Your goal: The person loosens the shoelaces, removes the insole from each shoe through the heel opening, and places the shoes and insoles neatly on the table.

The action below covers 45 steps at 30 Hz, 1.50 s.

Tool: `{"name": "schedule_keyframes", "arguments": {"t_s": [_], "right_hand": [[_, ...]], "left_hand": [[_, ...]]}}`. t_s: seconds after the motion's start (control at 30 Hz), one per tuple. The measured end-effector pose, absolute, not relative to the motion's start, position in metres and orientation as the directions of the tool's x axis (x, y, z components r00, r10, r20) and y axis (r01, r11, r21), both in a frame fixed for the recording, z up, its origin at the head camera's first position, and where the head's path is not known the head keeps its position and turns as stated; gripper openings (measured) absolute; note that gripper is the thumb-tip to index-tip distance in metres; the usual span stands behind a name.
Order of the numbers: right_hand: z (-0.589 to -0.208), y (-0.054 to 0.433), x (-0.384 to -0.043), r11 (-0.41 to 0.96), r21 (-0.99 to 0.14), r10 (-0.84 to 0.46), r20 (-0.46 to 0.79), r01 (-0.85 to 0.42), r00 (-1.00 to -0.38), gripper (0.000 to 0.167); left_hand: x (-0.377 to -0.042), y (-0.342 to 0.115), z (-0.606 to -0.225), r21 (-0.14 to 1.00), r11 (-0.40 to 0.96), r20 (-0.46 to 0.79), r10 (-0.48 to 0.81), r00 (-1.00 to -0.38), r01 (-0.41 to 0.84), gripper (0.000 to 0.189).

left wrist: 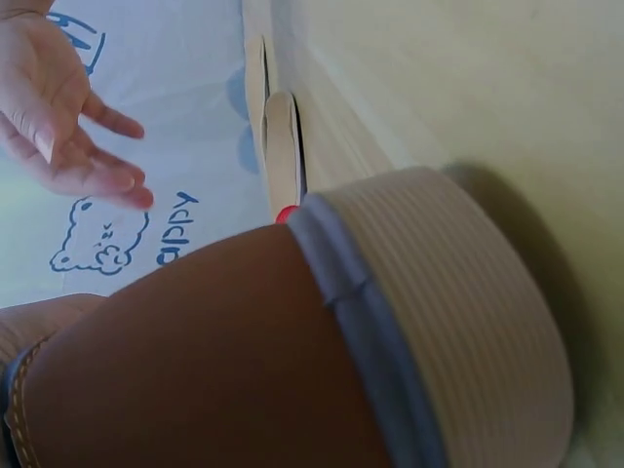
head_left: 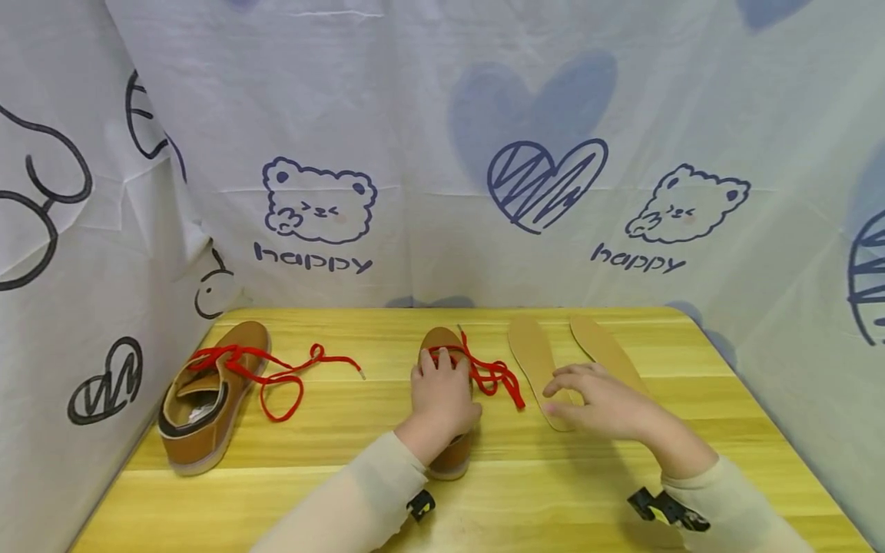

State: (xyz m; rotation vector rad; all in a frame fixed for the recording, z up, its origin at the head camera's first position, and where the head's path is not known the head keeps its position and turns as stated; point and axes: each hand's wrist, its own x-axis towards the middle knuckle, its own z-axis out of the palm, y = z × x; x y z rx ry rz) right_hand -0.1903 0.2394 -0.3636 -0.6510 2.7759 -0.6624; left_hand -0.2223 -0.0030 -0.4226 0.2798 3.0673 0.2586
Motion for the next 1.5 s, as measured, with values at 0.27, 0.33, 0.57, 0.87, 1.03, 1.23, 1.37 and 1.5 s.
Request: {"name": "schedule_keyframes", "arguments": {"t_s": [0.27,0.33,0.57,0.87,1.03,1.23,1.37,1.5], "right_hand": [[-0.357,0.251,-0.189,0.809,-0.464,-0.457,-0.109,-0.362,-0.883,0.038],[-0.356,0.254,-0.189,0.811,-0.461,-0.455,-0.111,-0.359,-0.884,0.039],[-0.351,0.263,-0.189,0.810,-0.467,-0.464,-0.137,-0.356,-0.875,0.040],[-0.345,0.275,-0.187,0.808,-0.468,-0.471,-0.152,-0.357,-0.869,0.047],[-0.341,0.278,-0.185,0.802,-0.469,-0.482,-0.142,-0.370,-0.865,0.045],[-0.337,0.283,-0.184,0.804,-0.464,-0.486,-0.151,-0.372,-0.861,0.043],[-0.335,0.288,-0.184,0.804,-0.464,-0.490,-0.164,-0.371,-0.856,0.043],[-0.333,0.292,-0.184,0.804,-0.465,-0.495,-0.180,-0.370,-0.850,0.044]], "left_hand": [[-0.224,-0.012,-0.422,0.215,0.960,-0.048,0.192,-0.980,0.178,0.067],[-0.223,-0.015,-0.421,0.221,0.959,-0.049,0.192,-0.980,0.176,0.067],[-0.222,-0.027,-0.419,0.236,0.956,-0.063,0.196,-0.979,0.176,0.070],[-0.221,-0.043,-0.420,0.235,0.956,-0.053,0.192,-0.980,0.175,0.068],[-0.221,-0.050,-0.420,0.239,0.956,-0.055,0.188,-0.981,0.170,0.068],[-0.222,-0.062,-0.421,0.247,0.955,-0.048,0.183,-0.982,0.166,0.069],[-0.222,-0.069,-0.419,0.248,0.954,-0.037,0.183,-0.982,0.169,0.068],[-0.223,-0.078,-0.420,0.242,0.956,-0.043,0.180,-0.983,0.164,0.068]]}}
